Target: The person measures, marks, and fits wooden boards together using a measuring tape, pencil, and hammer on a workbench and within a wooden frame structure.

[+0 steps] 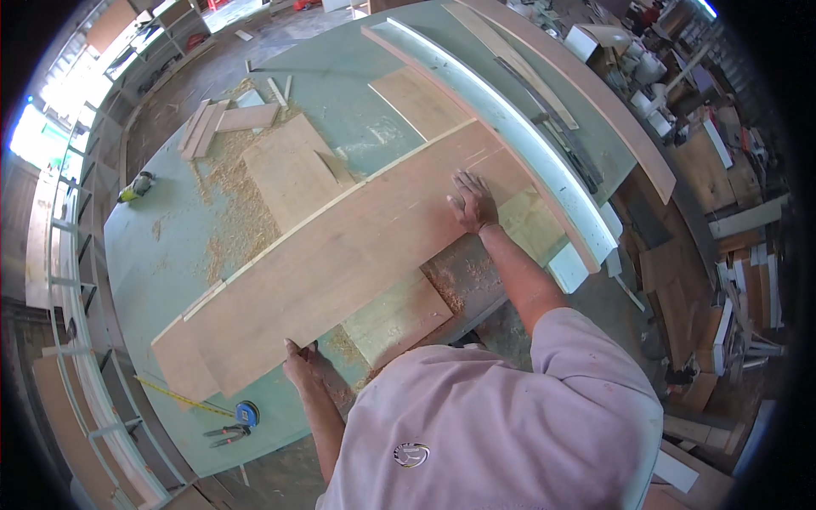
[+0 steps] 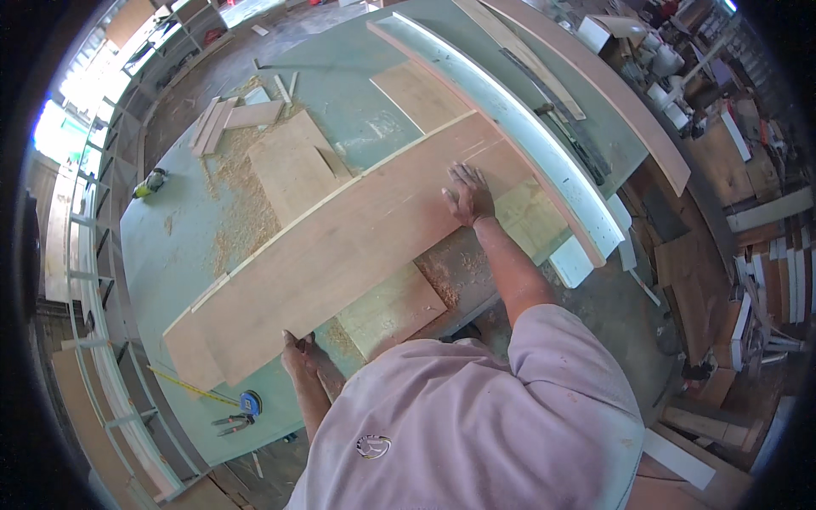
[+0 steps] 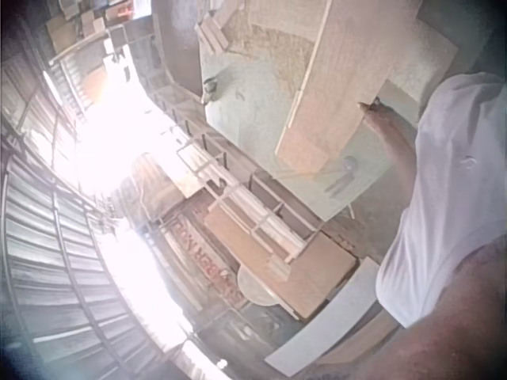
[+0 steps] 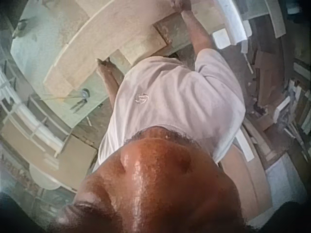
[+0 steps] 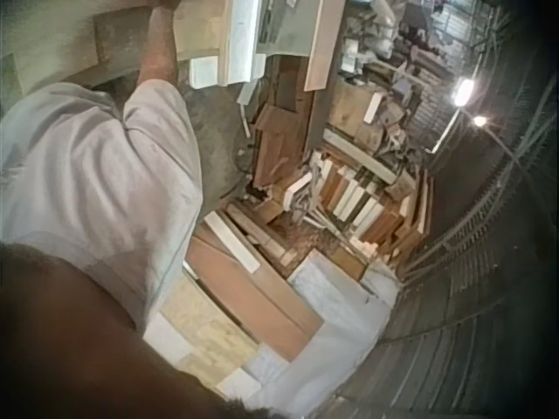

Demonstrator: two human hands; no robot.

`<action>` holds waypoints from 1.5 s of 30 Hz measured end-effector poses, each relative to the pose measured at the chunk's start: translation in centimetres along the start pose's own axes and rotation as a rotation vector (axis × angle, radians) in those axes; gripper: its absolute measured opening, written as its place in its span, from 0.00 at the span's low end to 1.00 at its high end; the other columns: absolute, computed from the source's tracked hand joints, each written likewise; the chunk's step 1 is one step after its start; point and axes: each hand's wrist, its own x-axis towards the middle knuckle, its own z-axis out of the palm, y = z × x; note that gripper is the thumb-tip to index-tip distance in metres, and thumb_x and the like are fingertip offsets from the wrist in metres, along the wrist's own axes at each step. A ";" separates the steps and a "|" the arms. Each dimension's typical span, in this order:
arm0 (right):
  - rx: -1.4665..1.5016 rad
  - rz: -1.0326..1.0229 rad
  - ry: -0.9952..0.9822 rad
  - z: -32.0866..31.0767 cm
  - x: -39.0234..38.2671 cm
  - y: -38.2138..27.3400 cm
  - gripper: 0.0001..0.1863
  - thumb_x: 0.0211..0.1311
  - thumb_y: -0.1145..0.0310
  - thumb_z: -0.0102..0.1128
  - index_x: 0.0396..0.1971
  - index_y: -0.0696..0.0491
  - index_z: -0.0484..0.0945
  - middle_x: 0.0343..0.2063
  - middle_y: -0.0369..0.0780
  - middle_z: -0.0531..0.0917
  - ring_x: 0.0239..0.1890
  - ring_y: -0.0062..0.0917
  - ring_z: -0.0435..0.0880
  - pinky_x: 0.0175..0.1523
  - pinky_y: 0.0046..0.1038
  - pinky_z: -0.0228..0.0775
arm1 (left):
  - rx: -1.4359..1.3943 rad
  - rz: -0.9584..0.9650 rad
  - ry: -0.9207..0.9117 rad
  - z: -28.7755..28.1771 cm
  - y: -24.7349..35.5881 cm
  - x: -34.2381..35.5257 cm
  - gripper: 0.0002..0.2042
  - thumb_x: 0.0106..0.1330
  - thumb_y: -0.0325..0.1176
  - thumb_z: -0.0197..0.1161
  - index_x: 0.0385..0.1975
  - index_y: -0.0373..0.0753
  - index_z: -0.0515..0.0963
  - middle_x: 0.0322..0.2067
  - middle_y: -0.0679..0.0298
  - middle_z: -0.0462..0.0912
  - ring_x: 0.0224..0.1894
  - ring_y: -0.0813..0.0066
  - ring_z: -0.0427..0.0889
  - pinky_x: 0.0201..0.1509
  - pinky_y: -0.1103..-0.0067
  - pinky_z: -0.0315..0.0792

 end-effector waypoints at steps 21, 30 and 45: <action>0.005 0.004 0.026 1.2 2.3 -0.6 0.29 0.62 0.54 0.56 0.60 0.54 0.73 0.64 0.46 0.71 0.68 0.41 0.66 0.73 0.46 0.49 | 0.078 0.038 0.106 1.8 1.1 1.5 0.23 0.68 0.43 0.65 0.43 0.22 0.73 0.29 0.52 0.83 0.25 0.66 0.84 0.27 0.77 0.82; -0.008 0.008 0.029 1.3 2.8 -0.4 0.29 0.61 0.54 0.56 0.59 0.54 0.74 0.63 0.46 0.72 0.67 0.42 0.66 0.73 0.48 0.50 | 0.133 0.030 0.054 2.9 1.9 1.0 0.19 0.68 0.39 0.65 0.47 0.27 0.75 0.36 0.55 0.83 0.33 0.67 0.85 0.32 0.77 0.83; -0.002 0.016 0.004 2.1 4.1 -0.5 0.30 0.62 0.54 0.56 0.60 0.56 0.73 0.64 0.47 0.71 0.68 0.41 0.66 0.73 0.46 0.49 | 0.153 0.026 0.104 3.8 2.3 2.6 0.17 0.68 0.37 0.66 0.47 0.29 0.76 0.37 0.56 0.83 0.31 0.68 0.85 0.27 0.79 0.81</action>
